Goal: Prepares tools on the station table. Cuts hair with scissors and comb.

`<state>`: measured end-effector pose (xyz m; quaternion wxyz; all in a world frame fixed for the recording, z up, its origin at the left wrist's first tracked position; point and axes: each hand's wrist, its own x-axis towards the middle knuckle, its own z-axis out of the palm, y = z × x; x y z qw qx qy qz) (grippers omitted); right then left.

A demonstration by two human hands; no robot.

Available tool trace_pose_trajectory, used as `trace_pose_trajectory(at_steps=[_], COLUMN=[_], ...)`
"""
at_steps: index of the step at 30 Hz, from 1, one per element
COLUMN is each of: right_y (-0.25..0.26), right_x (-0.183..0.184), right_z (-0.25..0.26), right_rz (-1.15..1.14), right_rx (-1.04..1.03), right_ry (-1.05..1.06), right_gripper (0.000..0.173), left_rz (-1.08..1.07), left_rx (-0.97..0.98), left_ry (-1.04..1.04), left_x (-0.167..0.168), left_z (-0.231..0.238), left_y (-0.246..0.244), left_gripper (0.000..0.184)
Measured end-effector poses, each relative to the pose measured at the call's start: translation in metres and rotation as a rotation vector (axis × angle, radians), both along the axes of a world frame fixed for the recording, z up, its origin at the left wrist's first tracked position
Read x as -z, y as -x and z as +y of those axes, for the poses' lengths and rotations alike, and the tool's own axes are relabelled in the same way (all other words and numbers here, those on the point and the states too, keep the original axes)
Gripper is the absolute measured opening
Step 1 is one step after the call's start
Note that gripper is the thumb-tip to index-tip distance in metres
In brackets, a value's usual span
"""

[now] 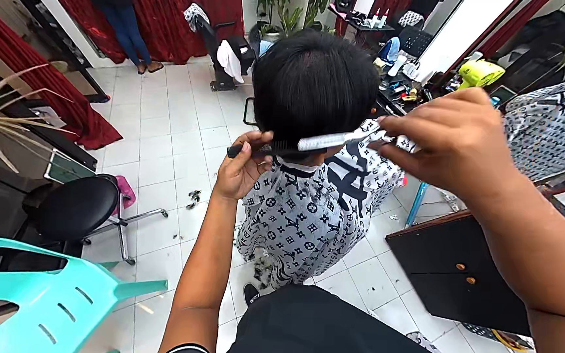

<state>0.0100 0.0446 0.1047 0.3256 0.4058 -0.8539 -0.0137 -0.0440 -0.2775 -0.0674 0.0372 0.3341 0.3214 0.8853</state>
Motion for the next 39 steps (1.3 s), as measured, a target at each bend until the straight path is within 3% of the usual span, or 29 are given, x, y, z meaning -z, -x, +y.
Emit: trace_pose_trajectory(at_steps=[3, 7, 12, 17, 23, 25, 28, 32, 35, 39], right_y=[0.006, 0.001, -0.017, -0.009, 0.010, 0.013, 0.015, 0.020, 0.019, 0.016], right_x=[0.010, 0.002, -0.002, -0.015, -0.012, -0.013, -0.016, -0.012, -0.014, -0.014], right_z=[-0.017, -0.017, -0.009, -0.010, -0.019, -0.018, -0.022, -0.024, -0.025, -0.021], right_rz=[0.061, 0.096, 0.163, 0.257, 0.298, 0.293, 0.248, 0.274, 0.228, 0.213], right_rx=[-0.006, 0.049, 0.021, 0.201, 0.112, 0.092, 0.150, 0.091, 0.105, 0.048], right_ry=[-0.157, -0.130, -0.111, -0.053, -0.048, -0.044, -0.079, -0.053, -0.054, 0.047], right_gripper=[0.025, 0.028, 0.029, 0.051, 0.028, 0.030, 0.048, 0.029, 0.036, 0.031], left_rz=[0.042, 0.074, 0.195, 0.261, 0.259, 0.263, 0.273, 0.276, 0.287, 0.329], left_rx=[0.020, 0.040, -0.054, -0.052, -0.064, -0.079, -0.086, -0.084, -0.088, -0.142], left_ry=[-0.069, 0.058, 0.042, 0.042, 0.041, 0.052, 0.066, 0.066, 0.080, 0.027], left_x=[-0.012, -0.024, -0.060, -0.076, -0.082, -0.081, -0.080, -0.082, -0.085, -0.104], left_z=[-0.002, -0.007, -0.006, -0.014, -0.013, -0.016, -0.017, -0.016, -0.017, -0.013], left_y=[0.004, 0.009, 0.014, 0.017, 0.016, 0.017, 0.017, 0.018, 0.017, 0.010], left_gripper=[0.028, 0.031, 0.031, 0.033, 0.033, 0.033, 0.033, 0.033, 0.034, 0.027])
